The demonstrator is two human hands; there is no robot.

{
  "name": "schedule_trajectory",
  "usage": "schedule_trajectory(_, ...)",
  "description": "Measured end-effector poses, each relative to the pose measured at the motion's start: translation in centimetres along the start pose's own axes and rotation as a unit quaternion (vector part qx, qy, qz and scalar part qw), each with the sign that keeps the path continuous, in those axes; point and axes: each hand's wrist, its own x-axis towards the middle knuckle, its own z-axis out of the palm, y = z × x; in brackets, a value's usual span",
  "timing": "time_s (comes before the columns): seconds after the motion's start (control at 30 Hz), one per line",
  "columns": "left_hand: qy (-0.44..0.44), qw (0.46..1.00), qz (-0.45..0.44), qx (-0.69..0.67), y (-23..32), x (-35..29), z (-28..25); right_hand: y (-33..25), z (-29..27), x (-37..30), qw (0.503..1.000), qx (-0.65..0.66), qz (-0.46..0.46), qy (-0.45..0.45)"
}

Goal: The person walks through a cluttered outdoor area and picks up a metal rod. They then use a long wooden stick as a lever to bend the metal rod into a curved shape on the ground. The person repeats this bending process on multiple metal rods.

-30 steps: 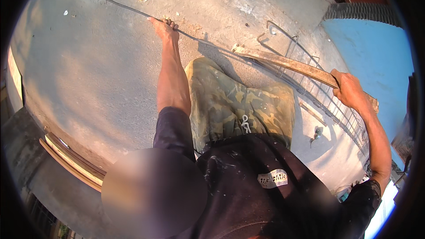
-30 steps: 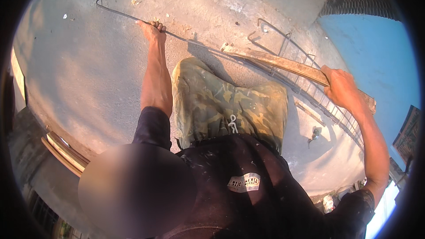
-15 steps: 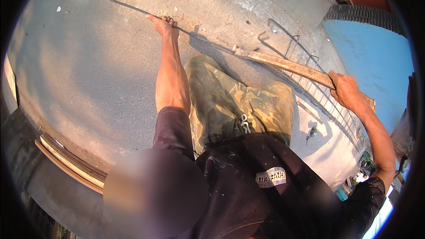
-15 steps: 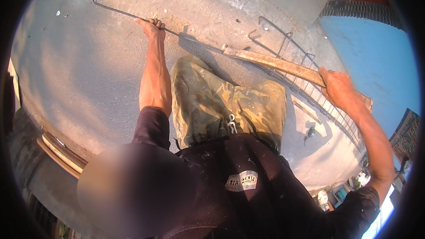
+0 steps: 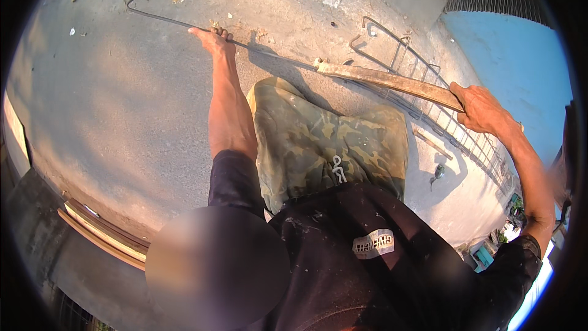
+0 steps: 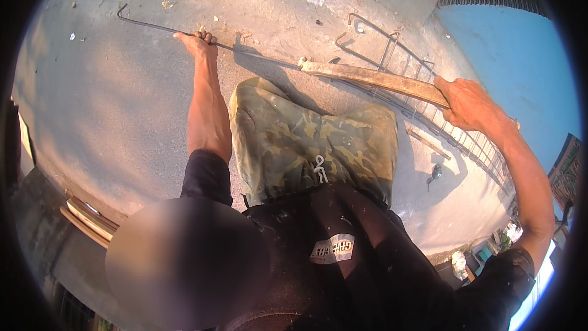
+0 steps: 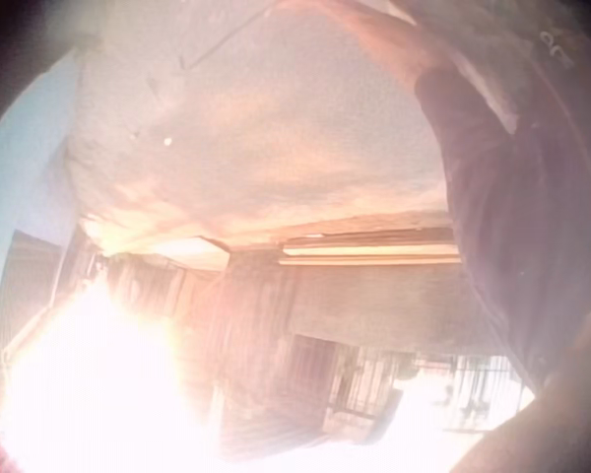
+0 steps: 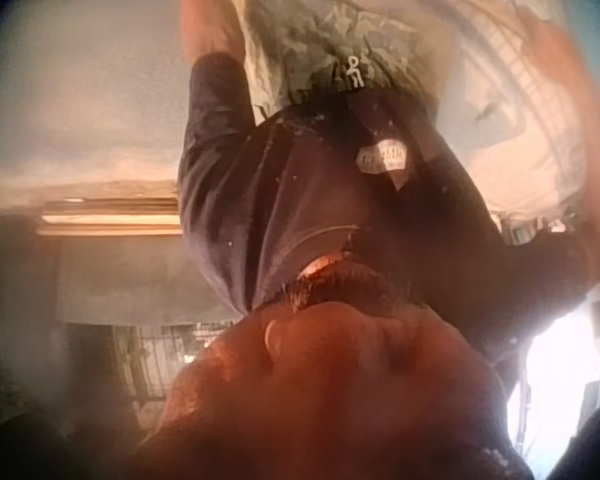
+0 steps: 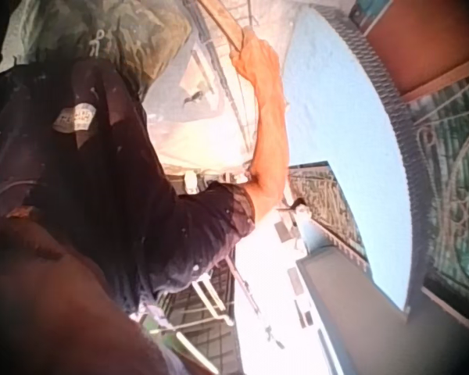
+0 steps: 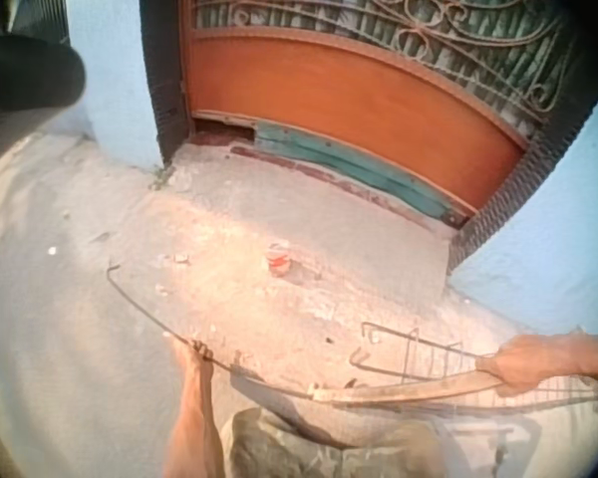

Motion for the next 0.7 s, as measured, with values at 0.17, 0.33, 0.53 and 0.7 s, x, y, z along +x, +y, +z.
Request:
schedule_trajectory(0.17,-0.021,1.000,-0.001,0.004,0.1,0.4,0.1,1.2,0.9,1.0,1.000,0.017,0.002,0.014)
schedule_trajectory(0.33,0.058,0.998,-0.013,0.025,0.2,0.4,1.1,1.9,0.4,1.8,1.000,0.017,-0.008,-0.001)
schedule_trajectory(0.53,0.095,0.994,0.034,-0.034,0.5,-0.1,0.4,0.2,-1.6,0.9,0.999,0.027,-0.024,-0.013)
schedule_trajectory(0.7,0.031,0.999,0.010,-0.013,0.0,0.3,0.3,0.1,1.0,-0.2,0.999,0.038,0.000,-0.028)
